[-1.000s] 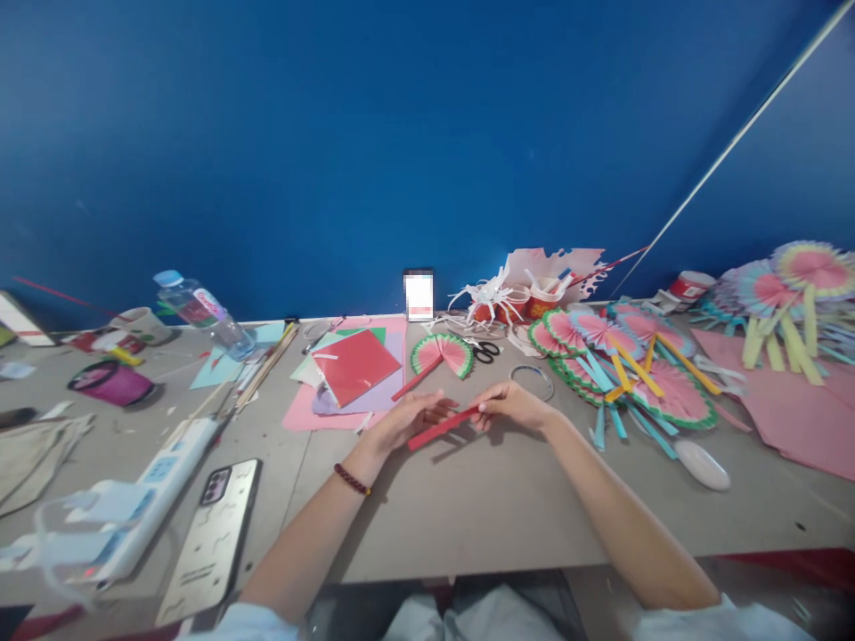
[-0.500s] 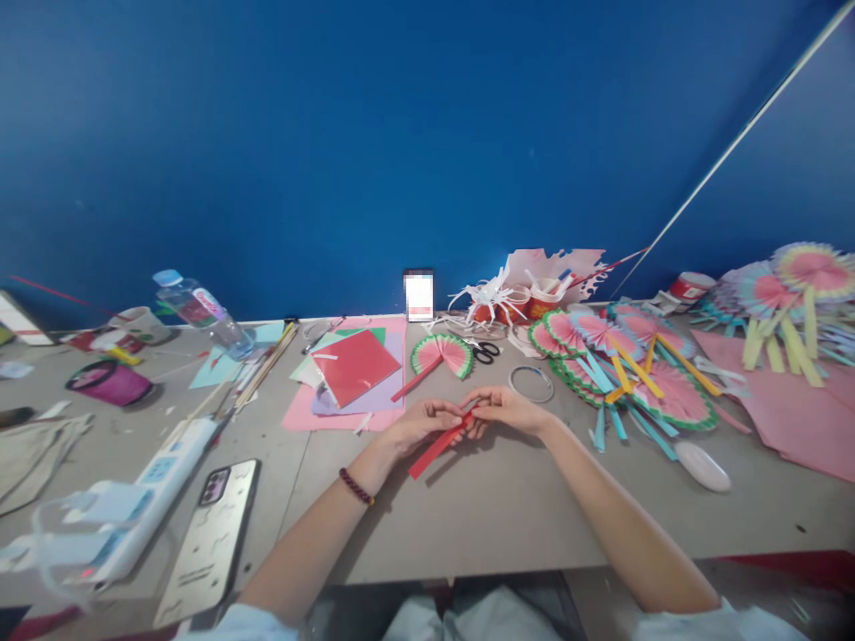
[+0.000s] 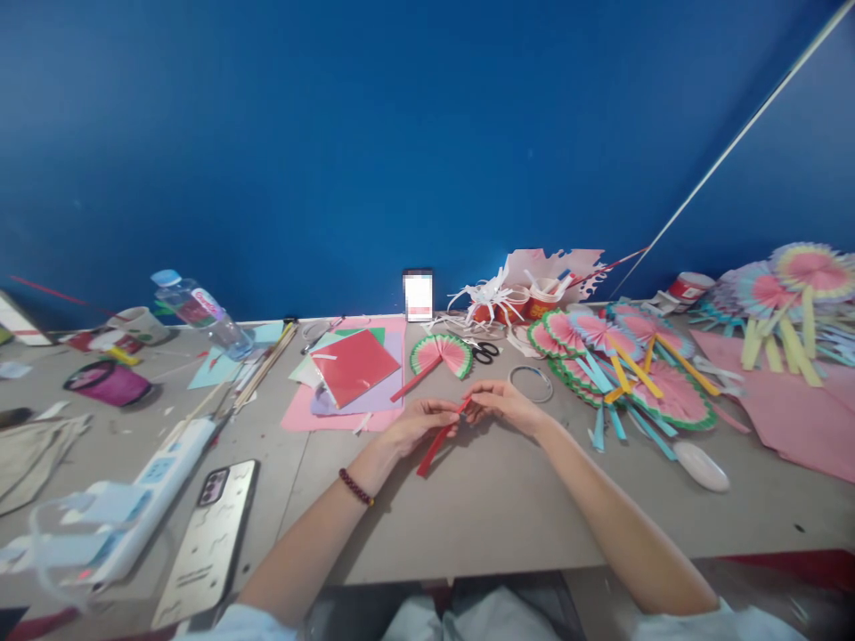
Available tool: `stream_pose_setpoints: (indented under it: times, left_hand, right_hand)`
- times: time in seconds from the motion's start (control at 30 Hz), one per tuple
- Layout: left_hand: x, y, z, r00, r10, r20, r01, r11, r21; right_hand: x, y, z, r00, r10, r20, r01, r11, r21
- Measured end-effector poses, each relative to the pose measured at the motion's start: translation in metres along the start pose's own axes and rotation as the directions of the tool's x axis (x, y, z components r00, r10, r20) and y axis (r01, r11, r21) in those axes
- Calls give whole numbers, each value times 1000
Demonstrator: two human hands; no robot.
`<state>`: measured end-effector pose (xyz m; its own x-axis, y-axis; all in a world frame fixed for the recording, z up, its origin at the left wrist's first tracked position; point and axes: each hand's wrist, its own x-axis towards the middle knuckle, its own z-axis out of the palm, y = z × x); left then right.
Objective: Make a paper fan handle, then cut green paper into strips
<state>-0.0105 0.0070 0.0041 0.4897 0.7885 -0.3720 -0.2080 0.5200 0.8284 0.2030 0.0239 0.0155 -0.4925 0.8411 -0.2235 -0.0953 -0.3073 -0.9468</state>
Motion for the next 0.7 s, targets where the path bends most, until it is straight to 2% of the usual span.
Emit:
stream_pose_setpoints:
  times: [0.27,0.7]
  left_hand:
    - [-2,3,2,1000,19,-15,-19,1000,15]
    - [1,0,0,1000,-16,-24,17,1000,8]
  right_hand:
    - [3,5,8,993,-27,-111,14,993,-114]
    - [7,11,5,990,-6,-138,-2,998,-57]
